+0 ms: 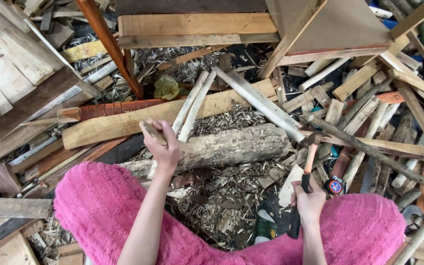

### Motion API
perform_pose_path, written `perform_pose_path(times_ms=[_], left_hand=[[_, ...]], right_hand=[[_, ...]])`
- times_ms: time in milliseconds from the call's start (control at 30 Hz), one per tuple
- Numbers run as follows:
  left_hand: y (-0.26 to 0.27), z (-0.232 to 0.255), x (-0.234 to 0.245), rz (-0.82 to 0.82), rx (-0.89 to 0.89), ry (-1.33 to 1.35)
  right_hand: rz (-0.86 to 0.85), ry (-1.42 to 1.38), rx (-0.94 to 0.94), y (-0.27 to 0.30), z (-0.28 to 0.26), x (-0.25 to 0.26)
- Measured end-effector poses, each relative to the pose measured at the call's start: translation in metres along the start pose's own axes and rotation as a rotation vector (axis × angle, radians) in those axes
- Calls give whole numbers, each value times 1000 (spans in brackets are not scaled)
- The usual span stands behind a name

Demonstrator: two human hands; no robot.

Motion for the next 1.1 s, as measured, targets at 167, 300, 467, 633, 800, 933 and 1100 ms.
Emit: perform_pose_path(times_ms=[167,300,467,633,800,933,1100], left_hand=[[5,-10,-39,-7,-33,75],[15,-60,-70,30,-112,48],[7,-59,-90,79,-53,-164],[6,-103,-105,201,-52,-245],[1,-69,-127,81,101,-16],[-13,-8,-129,35,129,164],[-5,-63,-98,240,244,298]], right_hand=[[-106,-19,85,30,-33,-27],[-327,-51,-78,53,-44,-65],[-434,52,119,55,3,-102],[-555,187,-86,51,0,-121],[-329,119,-326,32,65,-132],[-216,205,-377,24,79,-137],[-283,558,-323,34,4,-133]])
Point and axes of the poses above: each hand's wrist, its own y-axis away from the middle knuckle, its own x-axis out of the back of the hand, z = x × y, the point moved 3 cm from there along -y, towards the middle knuckle, and after that the axes turned 7 degrees about z, right-handed, at the moved point
